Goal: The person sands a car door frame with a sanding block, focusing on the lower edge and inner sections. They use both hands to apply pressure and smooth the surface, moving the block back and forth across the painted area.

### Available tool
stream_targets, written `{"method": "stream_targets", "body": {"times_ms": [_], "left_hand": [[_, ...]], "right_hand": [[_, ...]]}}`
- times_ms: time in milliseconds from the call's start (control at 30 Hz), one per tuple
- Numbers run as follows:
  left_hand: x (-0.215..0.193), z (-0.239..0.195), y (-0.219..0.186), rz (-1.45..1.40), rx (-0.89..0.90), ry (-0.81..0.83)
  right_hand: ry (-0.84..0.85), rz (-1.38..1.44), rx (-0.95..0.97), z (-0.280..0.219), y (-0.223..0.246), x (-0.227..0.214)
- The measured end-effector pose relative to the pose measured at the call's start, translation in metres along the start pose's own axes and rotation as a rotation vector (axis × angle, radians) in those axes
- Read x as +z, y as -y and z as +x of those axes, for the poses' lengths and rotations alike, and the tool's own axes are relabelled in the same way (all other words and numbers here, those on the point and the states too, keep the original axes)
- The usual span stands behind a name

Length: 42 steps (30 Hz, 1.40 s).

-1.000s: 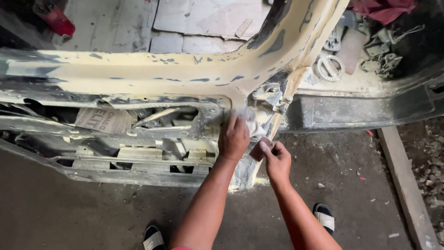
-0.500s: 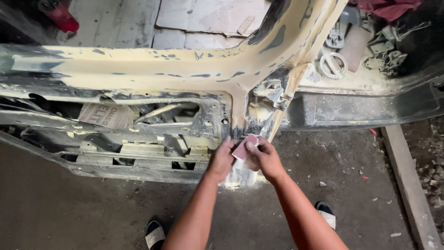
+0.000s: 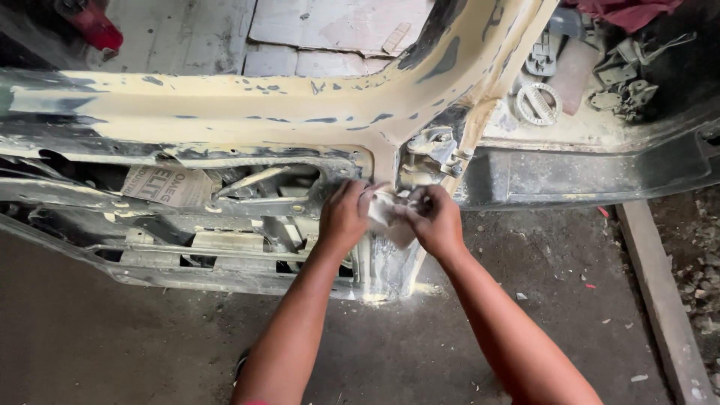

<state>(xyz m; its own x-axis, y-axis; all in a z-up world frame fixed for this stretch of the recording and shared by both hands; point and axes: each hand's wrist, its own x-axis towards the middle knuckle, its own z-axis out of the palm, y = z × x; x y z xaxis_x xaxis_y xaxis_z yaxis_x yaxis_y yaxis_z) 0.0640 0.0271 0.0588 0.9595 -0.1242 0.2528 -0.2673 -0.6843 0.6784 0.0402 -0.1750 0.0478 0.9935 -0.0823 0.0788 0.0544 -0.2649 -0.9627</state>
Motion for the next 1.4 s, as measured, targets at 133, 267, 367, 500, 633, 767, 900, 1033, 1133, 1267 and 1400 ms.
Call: {"method": "stream_targets", "body": {"times_ms": [133, 267, 367, 500, 633, 767, 900, 1033, 1133, 1267, 1400], "left_hand": [[0.007, 0.006, -0.019, 0.243, 0.148, -0.140], [0.028, 0.004, -0.003, 0.409, 0.139, -0.204], [0.021, 0.005, -0.010, 0.388, 0.134, -0.199], [0.012, 0.006, -0.008, 0.248, 0.265, -0.282], [0.020, 0.000, 0.014, 0.151, 0.222, -0.145], [0.017, 0.001, 0.012, 0.374, 0.231, -0.196], [-0.016, 0.025, -0.034, 0.292, 0.270, -0.333], [0.011, 0.013, -0.004, 0.296, 0.278, -0.325], [0.004, 0.015, -0.013, 0.257, 0.262, -0.261], [-0.004, 0.020, -0.027, 0.196, 0.232, -0.346], [0.012, 0.012, 0.005, 0.274, 0.255, -0.175]], "right_hand": [[-0.119, -0.444, -0.437, 0.007, 0.020, 0.006], [-0.096, -0.392, -0.402, 0.005, 0.018, 0.007], [-0.086, -0.370, -0.395, 0.011, -0.014, -0.005], [-0.294, -0.403, -0.360, 0.012, -0.014, -0.016], [-0.212, -0.461, -0.317, -0.004, 0.005, -0.001], [-0.182, -0.528, -0.445, -0.014, -0.004, 0.005], [-0.216, -0.478, -0.431, -0.014, -0.014, 0.008], [-0.203, -0.495, -0.399, -0.012, -0.006, 0.005], [-0.218, -0.436, -0.426, -0.016, -0.002, 0.006], [-0.198, -0.452, -0.419, -0.019, -0.006, 0.003], [-0.197, -0.440, -0.362, -0.013, -0.004, 0.005]]}}
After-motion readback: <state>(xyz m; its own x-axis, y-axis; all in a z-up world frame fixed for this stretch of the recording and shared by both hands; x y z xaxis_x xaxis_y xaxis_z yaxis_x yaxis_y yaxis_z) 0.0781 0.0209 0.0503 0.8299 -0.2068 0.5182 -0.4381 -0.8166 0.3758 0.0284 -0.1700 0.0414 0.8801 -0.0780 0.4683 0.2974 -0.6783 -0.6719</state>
